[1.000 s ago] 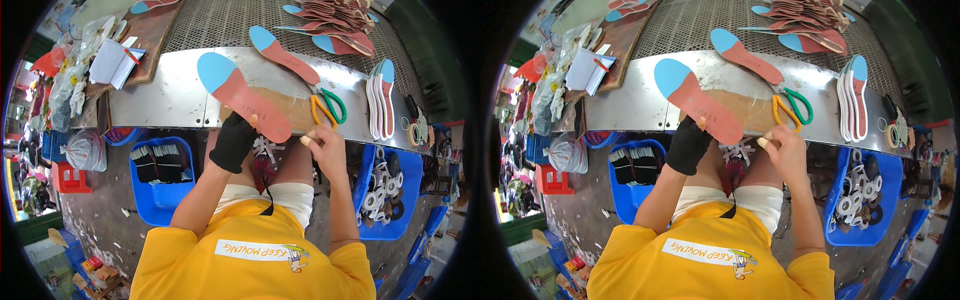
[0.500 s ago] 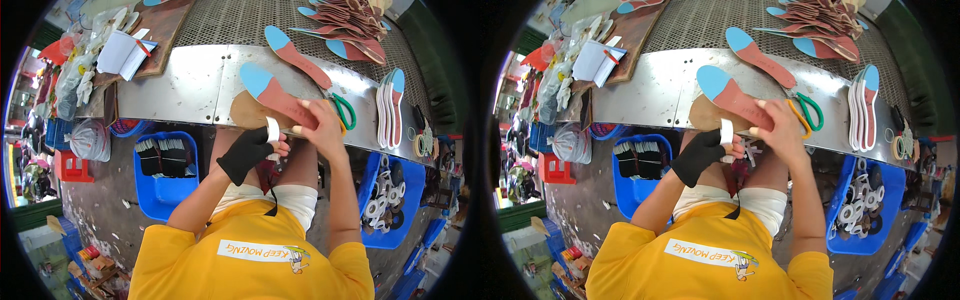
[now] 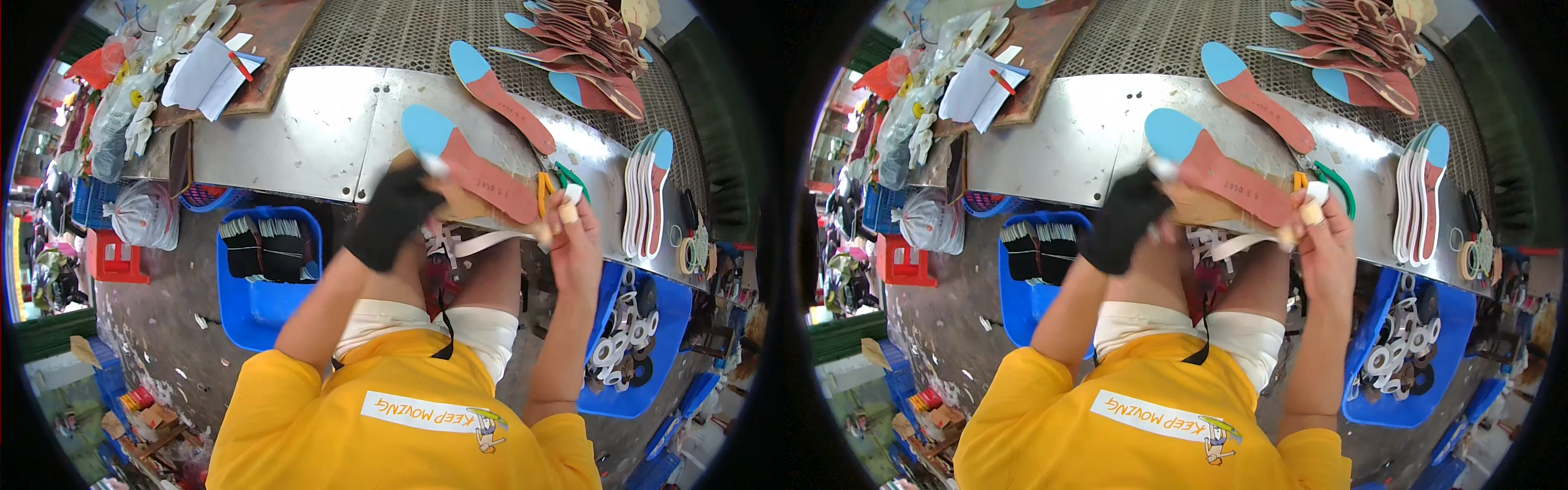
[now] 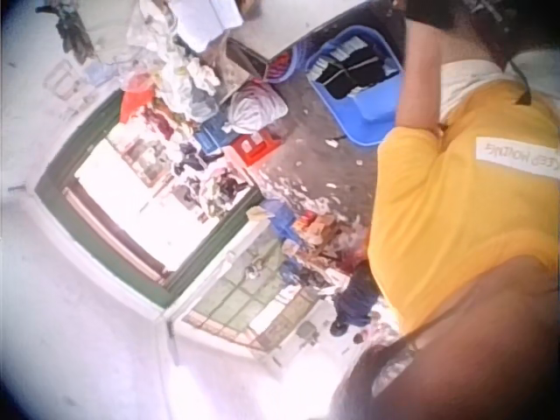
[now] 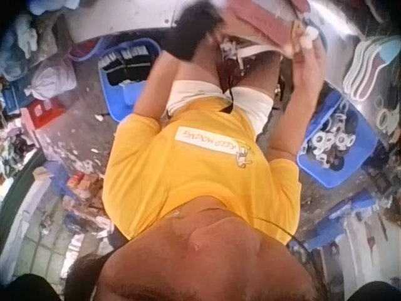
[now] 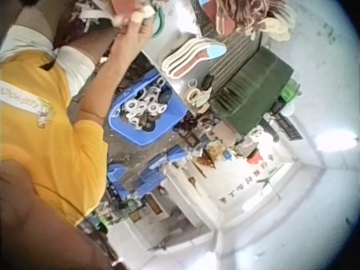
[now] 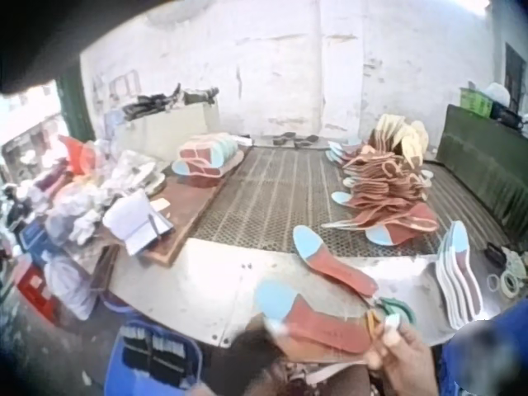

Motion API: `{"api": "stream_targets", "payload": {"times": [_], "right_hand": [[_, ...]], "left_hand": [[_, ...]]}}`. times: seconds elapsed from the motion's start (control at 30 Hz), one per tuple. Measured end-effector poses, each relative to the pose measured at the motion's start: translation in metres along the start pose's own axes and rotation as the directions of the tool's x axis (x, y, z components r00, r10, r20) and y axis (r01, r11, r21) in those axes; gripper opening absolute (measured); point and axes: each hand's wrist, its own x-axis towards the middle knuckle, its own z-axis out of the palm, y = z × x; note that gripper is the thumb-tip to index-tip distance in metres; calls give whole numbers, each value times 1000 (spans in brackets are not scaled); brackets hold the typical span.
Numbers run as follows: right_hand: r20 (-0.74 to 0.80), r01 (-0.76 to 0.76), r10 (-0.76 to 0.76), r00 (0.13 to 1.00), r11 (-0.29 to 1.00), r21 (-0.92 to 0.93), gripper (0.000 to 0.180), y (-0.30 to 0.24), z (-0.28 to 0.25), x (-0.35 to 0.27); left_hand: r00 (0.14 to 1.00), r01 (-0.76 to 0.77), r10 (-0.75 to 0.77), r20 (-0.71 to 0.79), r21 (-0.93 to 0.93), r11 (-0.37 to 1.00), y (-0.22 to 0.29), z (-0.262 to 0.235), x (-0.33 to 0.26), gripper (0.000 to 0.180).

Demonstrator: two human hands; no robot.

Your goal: The recorder is applying white adhesive tape to the edges of shoe insoles or soles and trimming the excess with scissors.

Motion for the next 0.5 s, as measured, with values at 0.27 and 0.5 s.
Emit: {"api": "stream_targets", "payload": {"times": [0.27,0.5], "right_hand": [[95,-130,198,976,871,-474,17,2,13,31],[98,-17,41,994,972,-234,13,11,7,15]], "left_hand": [[924,-116,309,-225,606,787,12,-44,73,56],[952,-237,302,-38,533,812,29,-43,29,41]]}}
